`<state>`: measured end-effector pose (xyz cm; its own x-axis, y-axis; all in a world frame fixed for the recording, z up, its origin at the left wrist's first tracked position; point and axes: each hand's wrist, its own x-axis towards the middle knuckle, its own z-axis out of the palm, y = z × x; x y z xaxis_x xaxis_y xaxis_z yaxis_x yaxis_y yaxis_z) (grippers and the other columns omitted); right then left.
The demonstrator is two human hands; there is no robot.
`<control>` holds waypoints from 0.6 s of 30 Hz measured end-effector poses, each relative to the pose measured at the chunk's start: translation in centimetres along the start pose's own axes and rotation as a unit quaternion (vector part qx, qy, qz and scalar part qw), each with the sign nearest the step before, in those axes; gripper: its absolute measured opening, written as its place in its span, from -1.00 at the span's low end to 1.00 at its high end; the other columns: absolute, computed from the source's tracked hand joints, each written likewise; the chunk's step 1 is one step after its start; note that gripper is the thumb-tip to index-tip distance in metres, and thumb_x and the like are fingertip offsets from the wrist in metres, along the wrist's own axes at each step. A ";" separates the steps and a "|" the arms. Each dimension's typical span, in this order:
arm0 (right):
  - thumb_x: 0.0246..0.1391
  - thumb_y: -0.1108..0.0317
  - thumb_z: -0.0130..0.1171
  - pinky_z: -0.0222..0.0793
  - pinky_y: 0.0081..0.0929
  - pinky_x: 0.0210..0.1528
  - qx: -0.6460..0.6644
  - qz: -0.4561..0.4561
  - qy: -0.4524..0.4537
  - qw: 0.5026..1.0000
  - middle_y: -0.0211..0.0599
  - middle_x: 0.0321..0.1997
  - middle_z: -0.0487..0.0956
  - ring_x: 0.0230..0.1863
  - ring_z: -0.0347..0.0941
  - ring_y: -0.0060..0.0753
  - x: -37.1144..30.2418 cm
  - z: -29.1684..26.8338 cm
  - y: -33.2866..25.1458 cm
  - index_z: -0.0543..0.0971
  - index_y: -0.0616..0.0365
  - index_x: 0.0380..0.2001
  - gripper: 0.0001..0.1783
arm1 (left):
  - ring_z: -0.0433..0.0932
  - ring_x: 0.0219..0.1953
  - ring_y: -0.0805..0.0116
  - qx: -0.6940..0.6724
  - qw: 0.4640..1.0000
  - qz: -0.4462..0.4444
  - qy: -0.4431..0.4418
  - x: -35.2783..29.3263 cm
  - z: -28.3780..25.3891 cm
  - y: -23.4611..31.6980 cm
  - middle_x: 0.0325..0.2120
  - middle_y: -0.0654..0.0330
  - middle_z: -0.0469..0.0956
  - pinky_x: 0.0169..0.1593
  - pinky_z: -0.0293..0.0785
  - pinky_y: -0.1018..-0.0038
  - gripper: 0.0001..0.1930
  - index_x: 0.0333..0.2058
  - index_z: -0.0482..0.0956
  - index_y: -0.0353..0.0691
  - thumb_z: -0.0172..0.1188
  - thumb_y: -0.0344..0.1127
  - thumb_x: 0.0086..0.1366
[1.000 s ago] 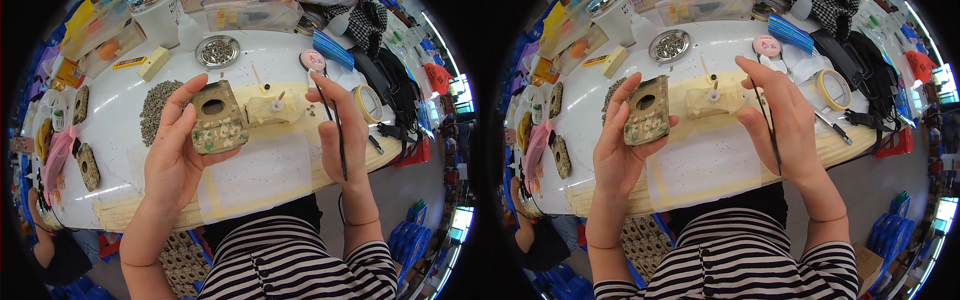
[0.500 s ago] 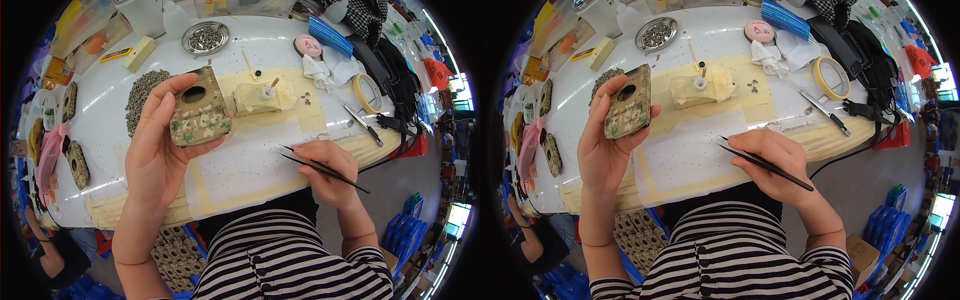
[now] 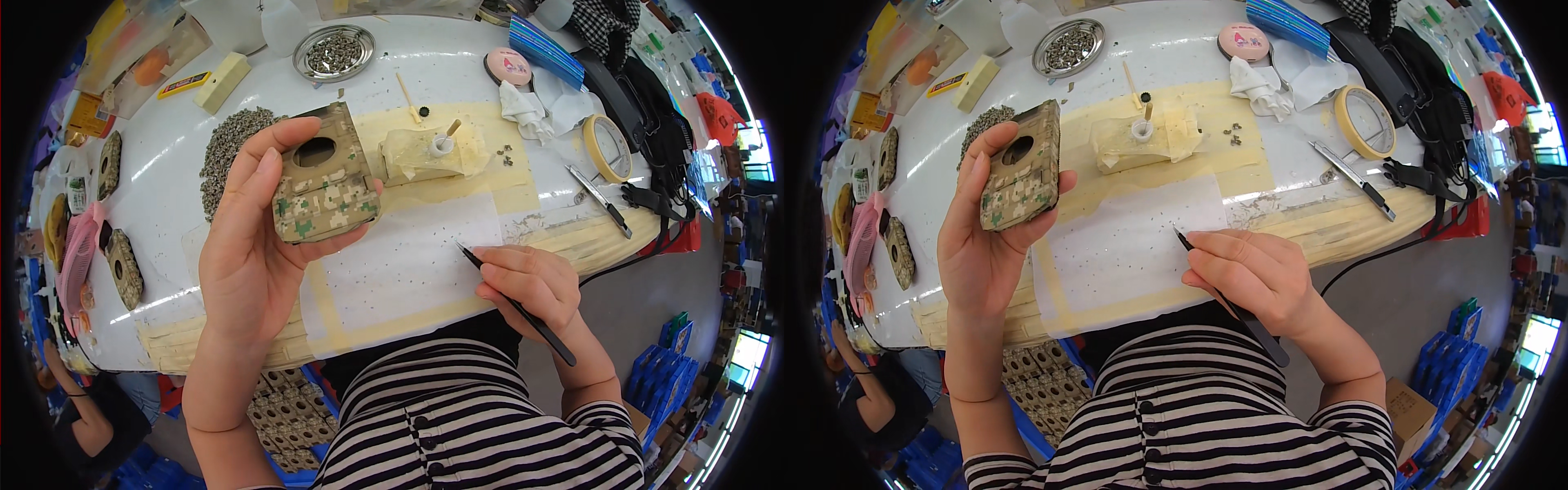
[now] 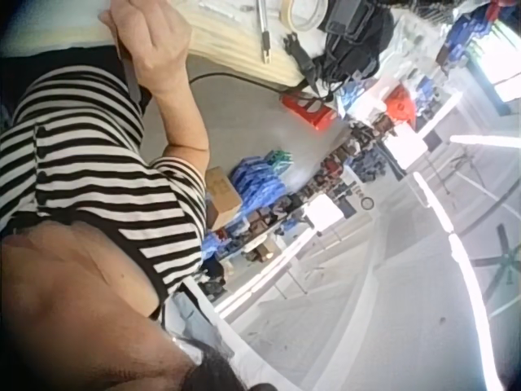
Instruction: The person paints small details onto the camouflage surface of a plastic toy tank body using a fine-tipped brush and tweezers to place small dots.
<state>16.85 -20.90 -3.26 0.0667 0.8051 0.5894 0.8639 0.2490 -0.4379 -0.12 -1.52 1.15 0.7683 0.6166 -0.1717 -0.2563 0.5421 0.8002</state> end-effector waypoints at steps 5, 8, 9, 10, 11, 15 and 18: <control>-0.21 0.39 0.41 0.54 -0.51 -0.41 -0.021 -0.013 -0.005 1.000 -0.15 -0.32 0.62 -0.37 0.60 -0.27 -0.1 0.1 0.0 0.57 0.22 -0.39 -0.72 | 0.48 0.01 -0.15 -0.003 1.000 0.000 -0.003 0.0 0.0 0.0 0.06 -0.10 0.34 -0.12 0.69 0.33 -0.61 0.16 0.17 -0.29 -0.31 -0.25 0.46; -0.21 0.39 0.41 0.54 -0.51 -0.41 -0.027 -0.019 -0.007 0.999 -0.14 -0.32 0.62 -0.37 0.60 -0.26 -0.1 0.1 0.0 0.57 0.22 -0.39 -0.72 | 0.48 0.01 -0.15 -0.003 1.000 -0.001 -0.005 0.0 -0.1 0.0 0.06 -0.10 0.35 -0.12 0.68 0.33 -0.61 0.16 0.17 -0.29 -0.31 -0.25 0.46; -0.21 0.39 0.40 0.55 -0.51 -0.41 -0.029 -0.022 -0.007 0.999 -0.14 -0.33 0.62 -0.37 0.60 -0.26 -0.1 0.1 0.0 0.57 0.22 -0.39 -0.72 | 0.48 0.01 -0.15 -0.003 1.000 -0.002 -0.007 0.0 -0.1 0.0 0.06 -0.10 0.35 -0.11 0.68 0.33 -0.61 0.16 0.17 -0.29 -0.31 -0.25 0.46; -0.21 0.39 0.40 0.55 -0.51 -0.41 -0.031 -0.024 -0.007 0.999 -0.14 -0.33 0.62 -0.38 0.60 -0.26 -0.1 0.1 0.0 0.57 0.23 -0.39 -0.73 | 0.48 0.01 -0.15 -0.003 1.000 -0.002 -0.008 0.0 -0.1 0.0 0.06 -0.10 0.35 -0.11 0.68 0.33 -0.61 0.16 0.17 -0.29 -0.31 -0.25 0.46; -0.21 0.39 0.40 0.55 -0.51 -0.41 -0.032 -0.026 -0.006 0.999 -0.13 -0.33 0.62 -0.38 0.60 -0.26 -0.1 0.2 0.1 0.57 0.23 -0.39 -0.73 | 0.48 0.01 -0.15 -0.005 1.000 -0.002 -0.005 0.0 -0.1 0.0 0.06 -0.10 0.34 -0.12 0.68 0.33 -0.61 0.16 0.17 -0.29 -0.31 -0.25 0.46; -0.21 0.40 0.40 0.54 -0.51 -0.42 -0.034 -0.030 -0.006 0.999 -0.13 -0.33 0.62 -0.39 0.59 -0.26 -0.1 0.2 0.1 0.56 0.23 -0.40 -0.73 | 0.48 0.01 -0.16 -0.010 1.000 -0.003 -0.002 0.0 0.0 0.0 0.05 -0.10 0.35 -0.12 0.69 0.33 -0.62 0.16 0.18 -0.29 -0.31 -0.25 0.46; -0.21 0.40 0.40 0.54 -0.51 -0.42 -0.033 -0.029 -0.006 0.999 -0.13 -0.32 0.62 -0.39 0.59 -0.26 -0.2 0.2 0.1 0.56 0.22 -0.39 -0.73 | 0.48 0.01 -0.15 -0.006 1.000 -0.002 -0.003 0.0 0.0 0.0 0.05 -0.10 0.35 -0.12 0.69 0.33 -0.62 0.15 0.18 -0.29 -0.31 -0.25 0.46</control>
<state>16.81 -20.93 -3.52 0.0093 0.7969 0.6041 0.8972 0.2602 -0.3569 -0.15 -1.54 1.18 0.7731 0.6110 -0.1702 -0.2613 0.5514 0.7923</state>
